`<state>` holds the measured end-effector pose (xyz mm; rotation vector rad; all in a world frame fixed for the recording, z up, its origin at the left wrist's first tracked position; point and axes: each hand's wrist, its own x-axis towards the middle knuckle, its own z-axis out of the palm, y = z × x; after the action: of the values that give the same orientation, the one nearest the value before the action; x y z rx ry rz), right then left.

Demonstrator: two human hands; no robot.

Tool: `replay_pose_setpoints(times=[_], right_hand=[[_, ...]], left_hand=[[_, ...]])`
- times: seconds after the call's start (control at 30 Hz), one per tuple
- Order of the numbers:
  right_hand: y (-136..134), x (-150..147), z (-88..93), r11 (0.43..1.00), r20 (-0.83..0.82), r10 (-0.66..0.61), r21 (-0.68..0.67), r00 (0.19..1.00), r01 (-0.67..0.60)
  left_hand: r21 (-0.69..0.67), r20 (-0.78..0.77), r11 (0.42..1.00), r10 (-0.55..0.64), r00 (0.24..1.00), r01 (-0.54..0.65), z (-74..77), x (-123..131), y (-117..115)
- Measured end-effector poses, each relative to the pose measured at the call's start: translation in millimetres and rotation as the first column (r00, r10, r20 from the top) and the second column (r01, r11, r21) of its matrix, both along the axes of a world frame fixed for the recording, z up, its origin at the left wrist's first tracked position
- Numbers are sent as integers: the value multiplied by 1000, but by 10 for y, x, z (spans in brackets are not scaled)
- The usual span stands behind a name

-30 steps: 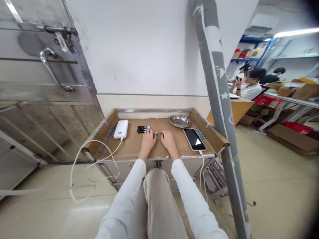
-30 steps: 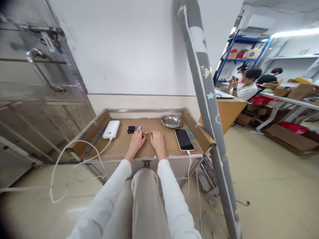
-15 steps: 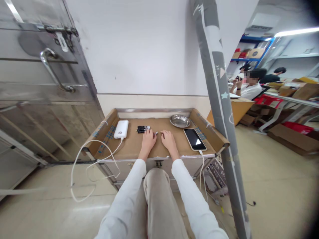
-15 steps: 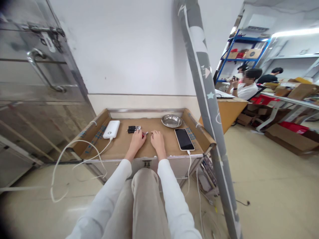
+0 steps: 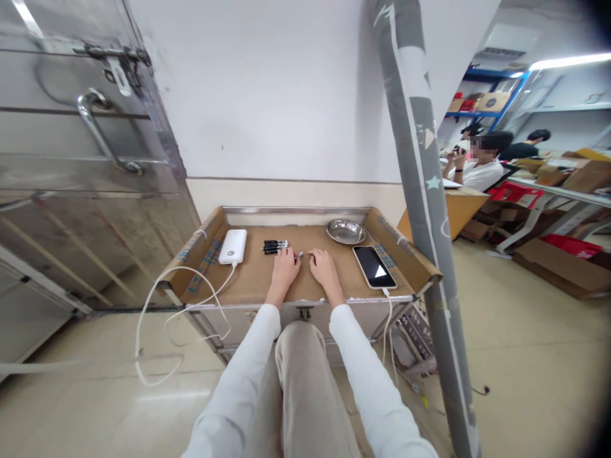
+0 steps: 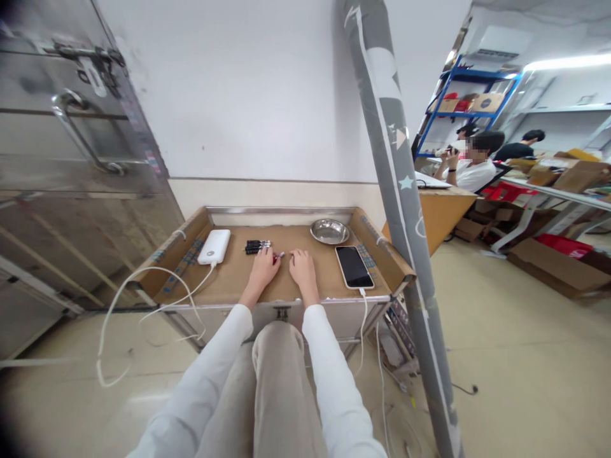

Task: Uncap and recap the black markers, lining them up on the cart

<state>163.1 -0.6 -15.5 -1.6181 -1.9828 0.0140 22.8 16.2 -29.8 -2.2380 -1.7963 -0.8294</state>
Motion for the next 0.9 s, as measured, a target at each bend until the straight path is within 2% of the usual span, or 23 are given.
replay_pose_setpoints(times=[0.9], right_hand=[[-1,3,-17,1000,-28,5,28,1000,-4]], left_hand=[[-12,-8,1000,1,1000,-1,43,3,-30]])
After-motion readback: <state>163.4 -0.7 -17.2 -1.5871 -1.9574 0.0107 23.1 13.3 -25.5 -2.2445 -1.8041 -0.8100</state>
